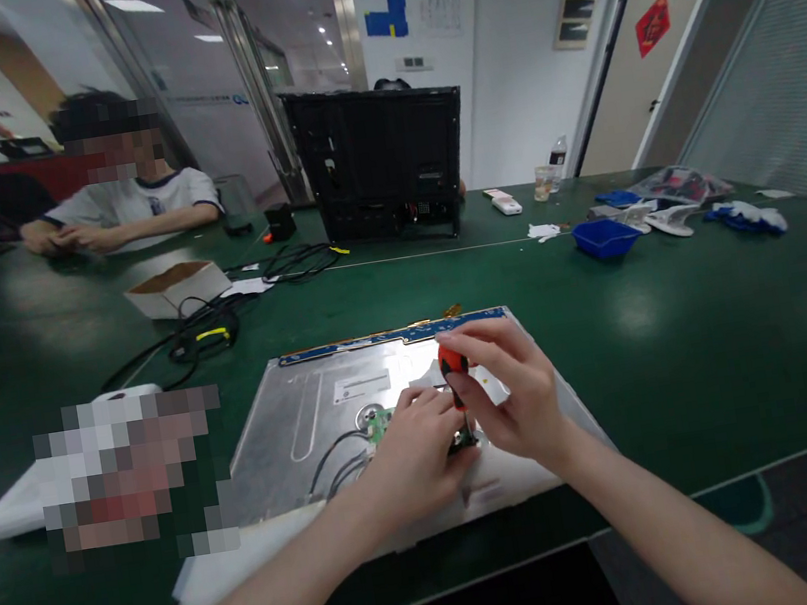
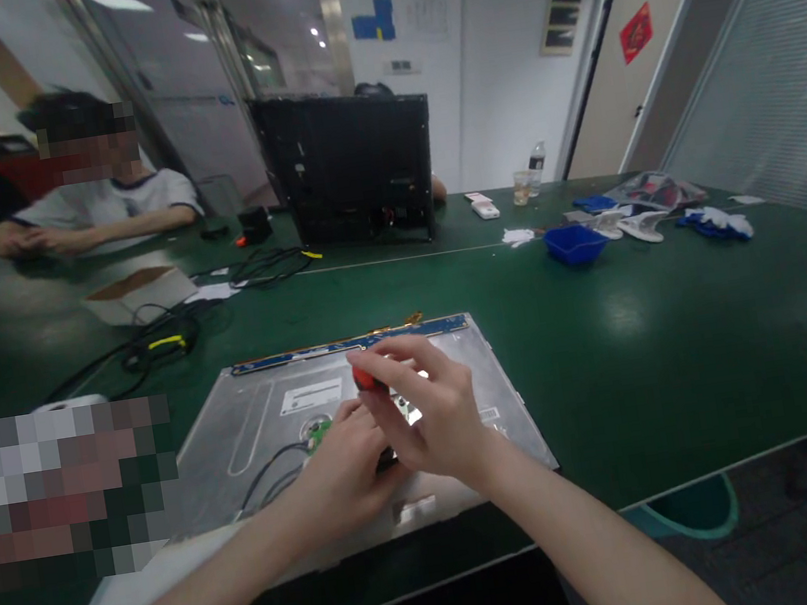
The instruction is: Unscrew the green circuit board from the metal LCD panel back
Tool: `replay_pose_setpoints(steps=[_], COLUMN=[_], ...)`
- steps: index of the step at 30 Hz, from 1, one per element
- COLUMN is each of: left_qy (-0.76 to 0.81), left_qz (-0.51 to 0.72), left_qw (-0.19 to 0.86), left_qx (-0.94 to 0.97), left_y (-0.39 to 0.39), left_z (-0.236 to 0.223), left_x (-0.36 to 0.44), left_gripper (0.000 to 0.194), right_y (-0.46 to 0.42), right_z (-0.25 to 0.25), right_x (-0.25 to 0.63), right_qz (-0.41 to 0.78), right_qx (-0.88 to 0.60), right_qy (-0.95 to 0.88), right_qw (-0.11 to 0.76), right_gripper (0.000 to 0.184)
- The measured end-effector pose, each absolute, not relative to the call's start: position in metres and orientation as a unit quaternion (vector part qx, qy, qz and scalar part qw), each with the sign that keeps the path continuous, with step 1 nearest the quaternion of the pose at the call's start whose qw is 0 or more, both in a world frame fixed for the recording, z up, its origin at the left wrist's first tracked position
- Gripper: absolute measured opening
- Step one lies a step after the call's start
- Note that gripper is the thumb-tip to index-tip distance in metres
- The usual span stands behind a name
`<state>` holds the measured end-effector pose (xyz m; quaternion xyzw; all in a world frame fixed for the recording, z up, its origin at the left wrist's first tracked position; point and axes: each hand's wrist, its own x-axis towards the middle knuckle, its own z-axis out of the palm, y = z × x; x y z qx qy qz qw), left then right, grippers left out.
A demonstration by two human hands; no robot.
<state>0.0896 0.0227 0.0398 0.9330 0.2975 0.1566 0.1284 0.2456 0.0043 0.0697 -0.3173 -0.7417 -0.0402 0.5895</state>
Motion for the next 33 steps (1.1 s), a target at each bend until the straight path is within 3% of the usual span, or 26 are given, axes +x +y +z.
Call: replay_pose_setpoints(steps=[15, 27, 33], left_qy=[0.306, 0.307, 0.306], left_qz=[0.160, 0.148, 0.157], left_qw=[0.106, 0.106, 0.112], left_qx=[0.933, 0.934, 0.932], left_y=[0.0199, 0.0193, 0.0187], left_z=[0.0365, 0.0386, 0.0401], left_x=[0.0916, 0.0925, 0.0927], left_gripper=[0.019, 0.014, 0.011], right_y=[0.0104, 0.0120, 0.0124], right_z=[0.0625, 0.0700, 0.0671], right_x=[0.2455, 0.2471, 0.2493], right_qz=[0.002, -0.057, -0.058], right_qx=[-0.354, -0.375, -0.377], right_qy=[-0.705, -0.691, -0.700], right_qw=[0.614, 0.615, 0.604], right_gripper=[0.030, 0.017, 0.021])
